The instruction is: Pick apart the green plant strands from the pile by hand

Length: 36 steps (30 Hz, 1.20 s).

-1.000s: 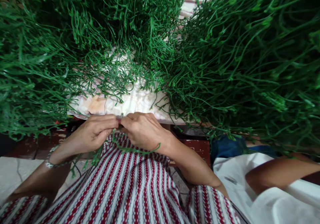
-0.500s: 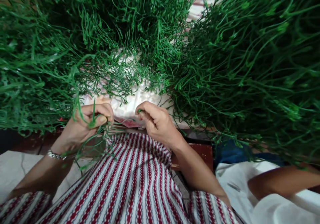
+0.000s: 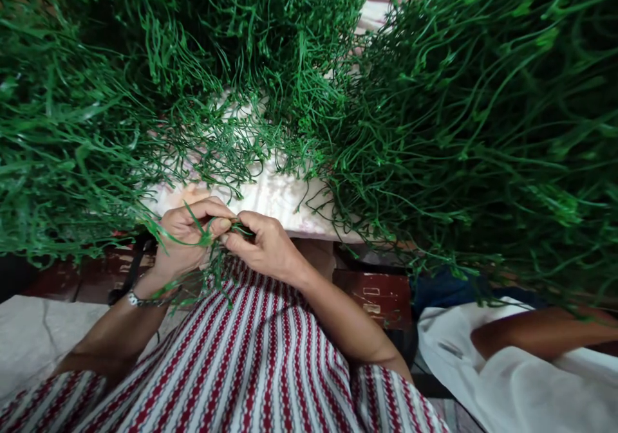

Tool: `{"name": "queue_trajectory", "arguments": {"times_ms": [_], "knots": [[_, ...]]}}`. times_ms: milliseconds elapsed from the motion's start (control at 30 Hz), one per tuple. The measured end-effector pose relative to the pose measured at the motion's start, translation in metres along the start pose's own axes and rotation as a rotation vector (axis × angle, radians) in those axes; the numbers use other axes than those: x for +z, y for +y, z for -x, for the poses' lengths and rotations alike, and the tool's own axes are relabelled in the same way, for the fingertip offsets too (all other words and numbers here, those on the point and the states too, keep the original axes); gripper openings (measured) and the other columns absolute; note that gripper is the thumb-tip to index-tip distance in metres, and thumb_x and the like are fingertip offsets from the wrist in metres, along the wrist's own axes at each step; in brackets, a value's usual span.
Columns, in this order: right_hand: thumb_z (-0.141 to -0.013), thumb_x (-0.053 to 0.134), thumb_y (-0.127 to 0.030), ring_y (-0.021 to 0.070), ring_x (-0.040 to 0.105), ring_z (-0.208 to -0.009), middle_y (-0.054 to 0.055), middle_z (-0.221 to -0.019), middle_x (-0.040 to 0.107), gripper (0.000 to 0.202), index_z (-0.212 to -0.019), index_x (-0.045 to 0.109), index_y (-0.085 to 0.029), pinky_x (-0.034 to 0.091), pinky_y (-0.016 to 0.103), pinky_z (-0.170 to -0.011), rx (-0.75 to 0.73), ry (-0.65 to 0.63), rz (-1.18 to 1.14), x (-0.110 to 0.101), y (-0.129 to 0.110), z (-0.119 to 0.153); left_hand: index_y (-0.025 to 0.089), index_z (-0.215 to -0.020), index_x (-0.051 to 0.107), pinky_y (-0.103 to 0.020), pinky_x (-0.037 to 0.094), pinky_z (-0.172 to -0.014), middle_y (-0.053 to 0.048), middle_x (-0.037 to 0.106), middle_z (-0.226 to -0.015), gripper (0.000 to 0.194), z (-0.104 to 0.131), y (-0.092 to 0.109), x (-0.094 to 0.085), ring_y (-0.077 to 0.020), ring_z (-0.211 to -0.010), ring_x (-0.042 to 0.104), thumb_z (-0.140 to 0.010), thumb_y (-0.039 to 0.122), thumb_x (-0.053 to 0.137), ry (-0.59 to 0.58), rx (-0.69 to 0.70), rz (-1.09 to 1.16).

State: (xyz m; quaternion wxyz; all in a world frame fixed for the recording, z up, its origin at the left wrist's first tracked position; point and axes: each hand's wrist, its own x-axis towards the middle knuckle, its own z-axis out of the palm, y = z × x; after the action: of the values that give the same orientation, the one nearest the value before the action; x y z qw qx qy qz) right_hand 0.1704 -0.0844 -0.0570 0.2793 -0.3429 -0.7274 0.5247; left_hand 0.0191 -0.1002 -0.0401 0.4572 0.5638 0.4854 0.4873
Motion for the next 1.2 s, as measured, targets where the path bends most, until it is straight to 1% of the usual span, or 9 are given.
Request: {"name": "queue_trajectory", "arguments": {"times_ms": [100, 300, 567, 667, 833, 900, 1000, 1100, 1200], "knots": [[-0.090, 0.042, -0.034, 0.0080, 0.039, -0.059, -0.002, -0.065, 0.044, 0.026, -0.074, 0.049, -0.015, 0.031, 0.020, -0.056, -0.059, -0.059, 0.034, -0.005, -0.001, 0.002, 0.016, -0.069, 0.063, -0.021, 0.038, -0.048, 0.000, 0.055, -0.059, 0.015, -0.001, 0.000, -0.001, -0.0098, -0.054, 0.048, -0.074, 0.030, 0.065, 0.000, -0.114, 0.026], [-0.093, 0.034, -0.028, 0.0075, 0.031, -0.053, -0.004, -0.062, 0.034, 0.026, -0.069, 0.036, -0.018, 0.026, 0.022, -0.052, -0.235, -0.110, 0.174, -0.008, -0.008, 0.010, 0.016, -0.067, 0.056, -0.021, 0.033, -0.044, 0.001, 0.052, -0.058, 0.024, 0.005, 0.005, 0.003, -0.0082, -0.049, 0.042, -0.070, 0.037, 0.068, -0.020, -0.309, 0.328], [-0.094, 0.033, -0.024, 0.0082, 0.034, -0.055, -0.003, -0.064, 0.034, 0.023, -0.071, 0.035, -0.019, 0.028, 0.022, -0.052, -0.386, -0.072, 0.118, -0.009, -0.009, 0.023, 0.017, -0.069, 0.056, -0.023, 0.026, -0.046, 0.001, 0.044, -0.058, 0.016, 0.014, 0.009, 0.008, -0.0082, -0.050, 0.035, -0.077, 0.029, 0.062, -0.162, -0.306, 0.515], [-0.093, 0.035, -0.023, 0.0081, 0.035, -0.056, -0.003, -0.065, 0.036, 0.021, -0.073, 0.037, -0.018, 0.029, 0.022, -0.053, -0.351, -0.067, 0.110, -0.011, -0.009, 0.021, 0.017, -0.074, 0.057, -0.023, 0.029, -0.049, 0.000, 0.047, -0.063, 0.014, 0.014, 0.009, 0.006, -0.0089, -0.053, 0.039, -0.079, 0.030, 0.059, -0.175, -0.261, 0.427], [-0.091, 0.041, -0.023, 0.0084, 0.036, -0.057, -0.002, -0.064, 0.037, 0.021, -0.071, 0.038, -0.018, 0.028, 0.022, -0.055, -0.294, -0.034, 0.252, -0.012, -0.009, 0.019, 0.017, -0.076, 0.055, -0.021, 0.029, -0.051, 0.001, 0.048, -0.066, 0.017, 0.013, 0.013, -0.002, -0.0093, -0.058, 0.039, -0.079, 0.033, 0.059, -0.218, -0.193, 0.073], [-0.091, 0.041, -0.024, 0.0087, 0.035, -0.057, -0.002, -0.064, 0.037, 0.022, -0.070, 0.039, -0.018, 0.027, 0.022, -0.054, -0.299, -0.048, 0.333, -0.013, -0.010, 0.019, 0.016, -0.069, 0.052, -0.021, 0.028, -0.051, 0.002, 0.044, -0.063, 0.022, 0.011, 0.014, -0.006, -0.0092, -0.057, 0.037, -0.079, 0.034, 0.058, -0.297, -0.189, -0.035], [-0.092, 0.038, -0.027, 0.0091, 0.034, -0.057, -0.002, -0.064, 0.040, 0.025, -0.070, 0.041, -0.017, 0.026, 0.023, -0.055, -0.284, -0.150, 0.433, -0.017, -0.013, 0.019, 0.014, -0.059, 0.047, -0.022, 0.025, -0.050, 0.003, 0.037, -0.057, 0.032, 0.007, 0.012, -0.013, -0.0083, -0.055, 0.033, -0.082, 0.035, 0.053, -0.499, -0.218, -0.088], [-0.094, 0.035, -0.031, 0.0082, 0.036, -0.058, -0.002, -0.064, 0.040, 0.030, -0.068, 0.040, -0.017, 0.029, 0.023, -0.057, -0.320, -0.317, 0.290, -0.022, -0.014, 0.016, 0.014, -0.050, 0.042, -0.023, 0.020, -0.047, 0.004, 0.030, -0.052, 0.040, 0.005, 0.010, -0.016, -0.0067, -0.050, 0.027, -0.081, 0.035, 0.054, -0.632, -0.227, 0.060], [-0.094, 0.035, -0.035, 0.0065, 0.034, -0.054, -0.004, -0.059, 0.034, 0.036, -0.062, 0.037, -0.017, 0.028, 0.021, -0.053, -0.366, -0.393, -0.020, -0.023, -0.009, 0.012, 0.013, -0.048, 0.045, -0.023, 0.020, -0.044, 0.003, 0.034, -0.047, 0.039, 0.008, 0.008, -0.011, -0.0059, -0.045, 0.028, -0.078, 0.034, 0.058, -0.573, -0.253, 0.365]]}}
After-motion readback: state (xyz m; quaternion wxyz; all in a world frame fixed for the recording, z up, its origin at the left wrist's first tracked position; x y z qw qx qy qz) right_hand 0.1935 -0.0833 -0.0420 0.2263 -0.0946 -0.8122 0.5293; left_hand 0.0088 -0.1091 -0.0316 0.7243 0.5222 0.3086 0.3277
